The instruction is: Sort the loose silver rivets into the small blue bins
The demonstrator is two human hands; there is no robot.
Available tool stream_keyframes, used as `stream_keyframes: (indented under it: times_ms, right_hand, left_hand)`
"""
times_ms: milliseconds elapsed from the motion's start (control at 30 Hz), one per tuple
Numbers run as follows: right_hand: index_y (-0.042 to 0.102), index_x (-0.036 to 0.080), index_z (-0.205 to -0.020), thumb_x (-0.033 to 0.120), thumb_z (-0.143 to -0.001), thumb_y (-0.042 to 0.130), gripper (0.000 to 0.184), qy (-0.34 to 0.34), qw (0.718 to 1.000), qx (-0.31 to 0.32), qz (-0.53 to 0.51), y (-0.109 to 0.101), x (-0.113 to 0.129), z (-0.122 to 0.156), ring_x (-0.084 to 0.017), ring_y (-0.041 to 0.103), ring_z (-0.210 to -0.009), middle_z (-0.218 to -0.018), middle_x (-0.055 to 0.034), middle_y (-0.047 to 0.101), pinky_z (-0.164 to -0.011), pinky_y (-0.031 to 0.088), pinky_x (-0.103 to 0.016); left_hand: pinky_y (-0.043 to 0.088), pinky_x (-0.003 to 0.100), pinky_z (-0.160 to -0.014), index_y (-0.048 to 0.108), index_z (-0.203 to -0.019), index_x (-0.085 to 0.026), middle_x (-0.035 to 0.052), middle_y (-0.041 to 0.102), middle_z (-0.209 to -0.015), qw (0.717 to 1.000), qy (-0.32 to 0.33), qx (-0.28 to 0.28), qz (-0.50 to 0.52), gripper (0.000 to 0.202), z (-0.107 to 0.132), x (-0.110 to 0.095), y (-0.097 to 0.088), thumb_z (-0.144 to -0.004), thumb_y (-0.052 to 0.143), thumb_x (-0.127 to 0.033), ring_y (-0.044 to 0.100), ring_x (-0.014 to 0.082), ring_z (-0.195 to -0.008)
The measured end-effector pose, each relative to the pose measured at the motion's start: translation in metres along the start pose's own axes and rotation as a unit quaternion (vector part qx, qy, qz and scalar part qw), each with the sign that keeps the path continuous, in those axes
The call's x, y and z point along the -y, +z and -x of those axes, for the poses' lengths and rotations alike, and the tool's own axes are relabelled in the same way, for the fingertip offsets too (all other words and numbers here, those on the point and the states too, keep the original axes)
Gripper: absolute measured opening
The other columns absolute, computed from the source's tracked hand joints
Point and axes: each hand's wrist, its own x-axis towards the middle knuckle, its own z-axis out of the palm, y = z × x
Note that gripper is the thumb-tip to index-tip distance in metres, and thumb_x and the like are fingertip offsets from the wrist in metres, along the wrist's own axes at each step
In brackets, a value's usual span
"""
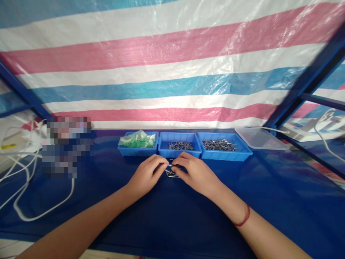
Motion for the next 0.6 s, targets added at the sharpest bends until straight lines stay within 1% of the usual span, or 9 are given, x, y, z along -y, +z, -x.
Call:
stream_keyframes:
  times_ms: [67, 133, 233, 300, 400, 533, 600]
  right_hand:
    - [0.067, 0.02, -0.088, 0.031, -0.089, 0.051, 0.019, 0.008, 0.999, -0.026, -0.042, 0.001, 0.001, -0.001, -0.014, 0.057, -0.065, -0.089, -0.0061, 0.061, -0.064, 0.047, -0.03]
    - [0.066, 0.02, -0.084, 0.035, -0.088, 0.054, 0.02, 0.019, 0.993, -0.055, -0.099, 0.002, 0.002, -0.002, -0.015, 0.056, -0.066, -0.088, -0.0063, 0.062, -0.063, 0.047, -0.03]
    - [0.065, 0.02, -0.082, 0.041, -0.085, 0.057, 0.022, 0.05, 0.976, -0.101, -0.185, 0.004, 0.005, -0.003, -0.017, 0.058, -0.073, -0.085, -0.0059, 0.062, -0.063, 0.047, -0.03]
    - [0.064, 0.02, -0.079, 0.044, -0.082, 0.06, 0.025, 0.07, 0.962, -0.126, -0.23, 0.005, 0.008, -0.004, -0.017, 0.056, -0.071, -0.082, -0.0047, 0.061, -0.062, 0.046, -0.029]
    - [0.062, 0.019, -0.076, 0.045, -0.082, 0.06, 0.026, 0.076, 0.952, -0.126, -0.269, 0.005, 0.012, -0.004, -0.015, 0.054, -0.068, -0.079, -0.0035, 0.058, -0.062, 0.045, -0.029]
    - [0.063, 0.02, -0.078, 0.04, -0.086, 0.058, 0.022, 0.047, 0.957, -0.108, -0.264, 0.004, 0.013, -0.002, -0.017, 0.056, -0.077, -0.082, -0.0044, 0.057, -0.068, 0.046, -0.03]
    - [0.065, 0.02, -0.08, 0.038, -0.085, 0.059, 0.02, 0.044, 0.96, -0.106, -0.257, 0.004, 0.013, -0.001, -0.017, 0.056, -0.077, -0.084, -0.0047, 0.057, -0.068, 0.046, -0.03]
  left_hand:
    - [0.046, 0.027, -0.084, 0.059, -0.094, -0.019, 0.0044, 0.063, -0.093, 1.0, -0.004, -0.024, 0.016, 0.017, 0.0, -0.001, 0.0, -0.094, 0.043, -0.023, 0.06, 0.0163, -0.09]
    - [0.045, 0.027, -0.082, 0.059, -0.093, -0.019, 0.0039, 0.063, -0.091, 0.999, -0.01, -0.037, 0.024, 0.016, 0.001, 0.0, 0.0, -0.094, 0.044, -0.024, 0.06, 0.016, -0.088]
    - [0.046, 0.026, -0.077, 0.06, -0.092, -0.019, 0.0028, 0.063, -0.086, 0.998, -0.028, -0.035, 0.033, 0.015, 0.002, 0.0, 0.001, -0.093, 0.046, -0.025, 0.06, 0.0153, -0.081]
    - [0.046, 0.025, -0.073, 0.06, -0.091, -0.019, 0.0021, 0.064, -0.083, 0.998, -0.04, -0.031, 0.044, 0.015, 0.003, -0.001, 0.003, -0.092, 0.048, -0.026, 0.06, 0.0144, -0.075]
    - [0.046, 0.023, -0.068, 0.06, -0.092, -0.018, 0.0014, 0.065, -0.081, 0.996, -0.051, -0.029, 0.07, 0.012, 0.005, -0.004, 0.006, -0.09, 0.051, -0.026, 0.06, 0.0129, -0.07]
    - [0.045, 0.021, -0.065, 0.059, -0.099, -0.017, 0.0018, 0.066, -0.083, 0.994, -0.055, -0.004, 0.096, 0.015, 0.006, -0.007, 0.007, -0.09, 0.05, -0.027, 0.06, 0.0125, -0.071]
    - [0.044, 0.022, -0.065, 0.06, -0.099, -0.018, 0.0019, 0.066, -0.083, 0.995, -0.054, 0.013, 0.088, 0.017, 0.005, -0.008, 0.007, -0.091, 0.048, -0.027, 0.06, 0.0128, -0.071]
